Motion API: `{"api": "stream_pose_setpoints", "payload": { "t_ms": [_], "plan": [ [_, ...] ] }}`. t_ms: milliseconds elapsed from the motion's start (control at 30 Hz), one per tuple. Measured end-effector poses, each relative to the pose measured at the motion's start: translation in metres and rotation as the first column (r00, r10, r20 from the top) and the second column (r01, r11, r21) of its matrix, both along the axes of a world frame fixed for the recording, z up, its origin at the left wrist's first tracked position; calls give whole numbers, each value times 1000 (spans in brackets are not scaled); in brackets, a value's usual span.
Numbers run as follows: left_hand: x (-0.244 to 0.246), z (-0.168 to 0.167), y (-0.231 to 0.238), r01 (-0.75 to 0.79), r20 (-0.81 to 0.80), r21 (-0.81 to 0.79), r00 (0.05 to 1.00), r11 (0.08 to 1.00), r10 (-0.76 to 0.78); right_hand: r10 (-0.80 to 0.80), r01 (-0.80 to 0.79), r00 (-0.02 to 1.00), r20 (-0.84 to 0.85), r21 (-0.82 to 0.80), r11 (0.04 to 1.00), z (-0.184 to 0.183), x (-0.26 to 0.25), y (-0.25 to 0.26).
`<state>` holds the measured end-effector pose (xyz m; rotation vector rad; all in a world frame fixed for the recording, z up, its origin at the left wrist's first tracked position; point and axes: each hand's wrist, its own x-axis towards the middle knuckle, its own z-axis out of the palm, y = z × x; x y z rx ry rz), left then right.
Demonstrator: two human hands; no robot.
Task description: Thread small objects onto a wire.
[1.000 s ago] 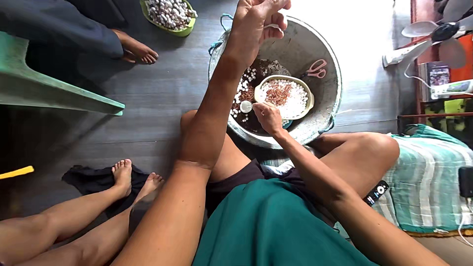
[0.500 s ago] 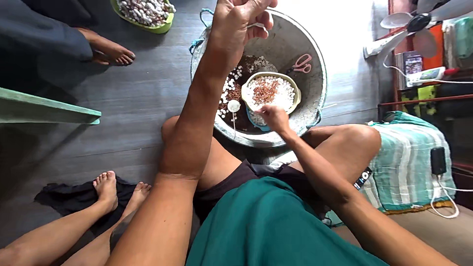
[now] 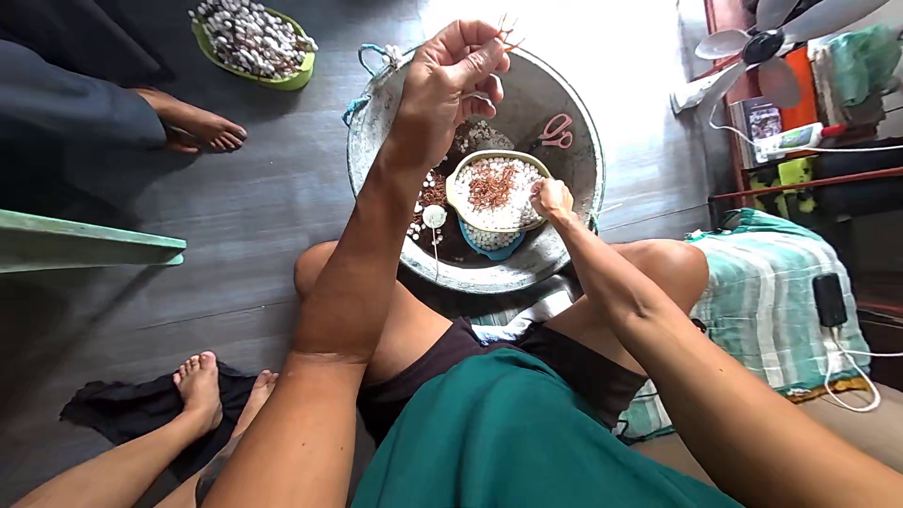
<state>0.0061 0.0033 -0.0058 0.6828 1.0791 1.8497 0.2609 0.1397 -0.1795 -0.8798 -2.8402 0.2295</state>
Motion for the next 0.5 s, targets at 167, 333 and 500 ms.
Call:
{"api": "stream_pose_setpoints", "payload": {
  "t_ms": [167,333,500],
  "plan": [
    [-3,0,7,-58,-49,-7,997,998,57,-172,405,807,565,-318,857,-65,-23,46],
    [2,-2,10,-23,-45,-16,999,1000,23,-168,377,809,564,-277,884,-66,-25,43],
    [9,-4,11,-48,-109,-46,993,998,43,-183,375,865,467,-361,854,-61,-20,48]
  ]
}}
